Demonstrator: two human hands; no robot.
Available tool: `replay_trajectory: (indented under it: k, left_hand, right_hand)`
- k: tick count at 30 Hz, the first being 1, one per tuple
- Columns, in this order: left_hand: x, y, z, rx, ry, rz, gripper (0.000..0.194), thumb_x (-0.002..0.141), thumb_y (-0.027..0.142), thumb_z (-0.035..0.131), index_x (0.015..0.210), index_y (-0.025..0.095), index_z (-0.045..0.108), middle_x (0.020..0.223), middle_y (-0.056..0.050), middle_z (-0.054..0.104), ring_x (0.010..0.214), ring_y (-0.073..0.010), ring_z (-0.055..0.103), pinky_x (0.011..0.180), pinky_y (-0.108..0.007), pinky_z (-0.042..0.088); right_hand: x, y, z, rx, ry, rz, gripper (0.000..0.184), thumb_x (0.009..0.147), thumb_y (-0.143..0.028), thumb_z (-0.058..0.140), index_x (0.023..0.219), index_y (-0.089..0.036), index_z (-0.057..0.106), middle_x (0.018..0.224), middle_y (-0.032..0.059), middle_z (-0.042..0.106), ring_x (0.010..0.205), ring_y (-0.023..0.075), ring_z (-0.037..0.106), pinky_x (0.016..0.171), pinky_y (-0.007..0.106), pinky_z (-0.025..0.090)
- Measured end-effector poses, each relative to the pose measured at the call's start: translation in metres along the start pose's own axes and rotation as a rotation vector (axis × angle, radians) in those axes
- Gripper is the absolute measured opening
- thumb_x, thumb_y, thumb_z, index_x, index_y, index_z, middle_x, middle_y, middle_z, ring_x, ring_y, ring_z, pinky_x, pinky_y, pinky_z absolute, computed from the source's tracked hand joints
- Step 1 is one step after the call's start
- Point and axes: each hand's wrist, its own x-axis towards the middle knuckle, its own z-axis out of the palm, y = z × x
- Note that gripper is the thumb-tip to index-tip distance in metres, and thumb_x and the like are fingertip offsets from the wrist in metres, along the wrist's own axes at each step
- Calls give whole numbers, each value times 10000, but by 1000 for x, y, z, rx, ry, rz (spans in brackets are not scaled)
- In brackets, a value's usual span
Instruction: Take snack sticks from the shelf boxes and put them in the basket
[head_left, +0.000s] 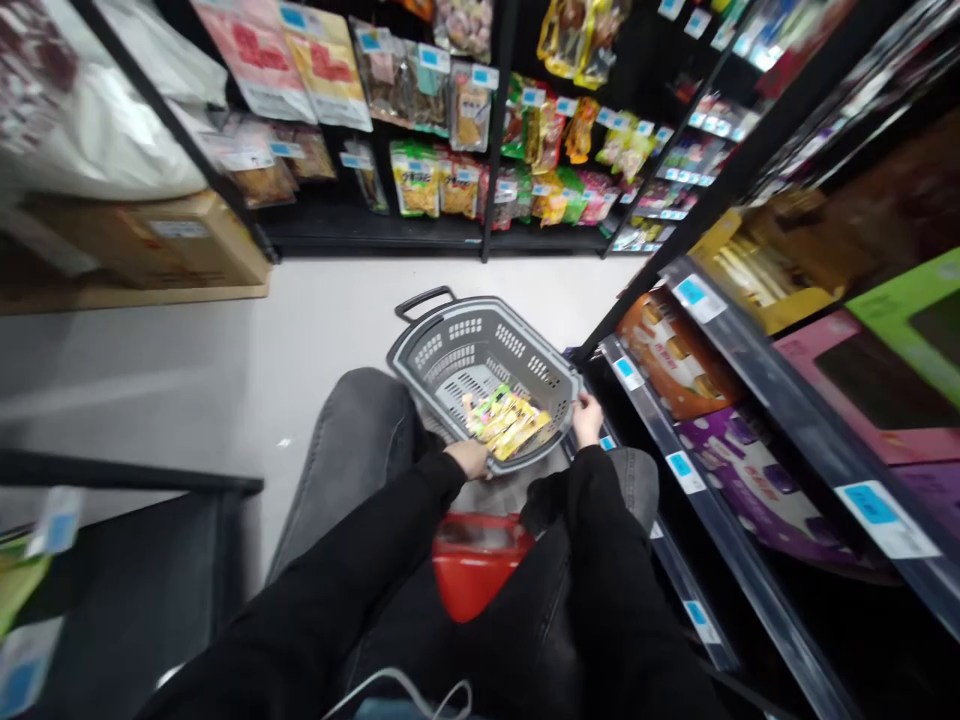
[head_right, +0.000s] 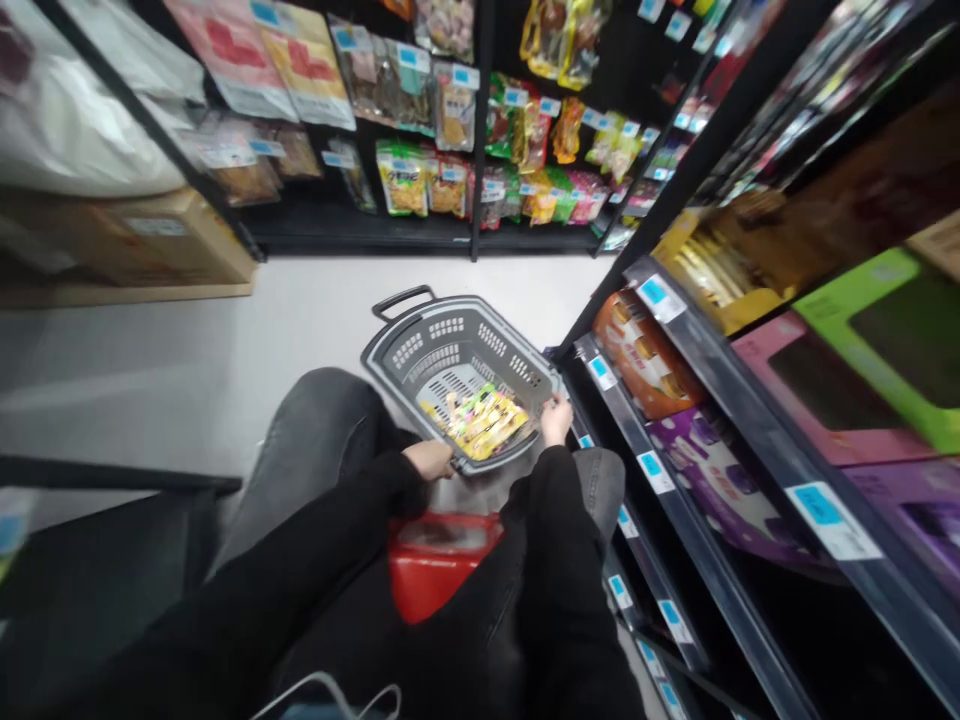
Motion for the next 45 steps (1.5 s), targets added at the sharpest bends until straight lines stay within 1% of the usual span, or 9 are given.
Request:
replay_trajectory:
  k: [4,9,12,14,17,22,30,37,45]
  left_hand:
    - [-2,8,-7,267,-40,-33,119,568,208,689,659,138,658,806,-192,702,911,-378,642,812,-484,460]
    - [0,15,-7,445,-132,-19,271,664,241,620,872,81,687,959,-242,686,961,-362,643,829,-423,478]
    - [-1,19,-6,508,-169,-16,362,719,269,583,995,50,664,1040,-268,659,1009,-353,629,858,-410,474]
    - [-2,20,-6,538,-176,-22,397,744,279,565,1047,37,647,1070,-277,646,1031,-354,620,867,-410,473]
    - [-4,20,-8,563,-171,-39,418,754,271,557,1093,37,631,1093,-275,638,1043,-356,615,862,-408,477]
    - [-5,18,-7,566,-150,-43,411,746,279,570,1084,54,639,1089,-263,644,1029,-349,623,844,-401,485]
    - [-3,17,-3,536,-131,-22,396,743,280,590,1066,59,653,1050,-267,658,1004,-363,633,813,-415,492]
    - [-5,17,-2,564,-135,-19,404,755,284,580,1086,63,643,1077,-260,652,1018,-355,627,828,-415,488]
    - [-6,20,-3,567,-147,-9,392,759,297,588,1072,71,655,1062,-259,657,1009,-353,633,824,-414,495]
  right_hand:
    - [10,-43,-35,-31,40,-155,140,689,-193,550,772,-178,661,809,64,677,762,186,598,817,336,460]
    - [50,-147,-129,-293,271,-599,259,836,-205,436,999,-170,634,1026,99,651,946,203,581,903,357,415]
    - [91,-200,-176,-667,395,-607,267,840,-132,417,1005,-114,627,1037,164,630,993,246,571,896,387,416]
    - [115,-220,-192,-951,322,-520,254,822,-125,461,1003,-78,631,1028,208,624,994,285,581,860,399,438]
    - [137,-229,-198,-1259,144,-359,260,801,-147,526,1007,-33,636,1009,257,621,976,322,607,821,397,467]
    - [147,-226,-201,-1353,54,-289,323,805,-213,570,1066,-32,624,1029,264,621,991,317,624,823,369,484]
    - [155,-236,-206,-1355,37,-212,345,779,-242,609,1066,-54,649,1007,245,637,982,313,634,804,359,499]
    - [154,-234,-200,-1505,16,-305,334,820,-195,523,1099,-48,634,1069,271,611,1022,338,615,826,405,492]
    - [168,-238,-217,-1311,157,-241,372,790,-162,526,1096,37,600,1076,313,584,1008,355,608,816,417,491]
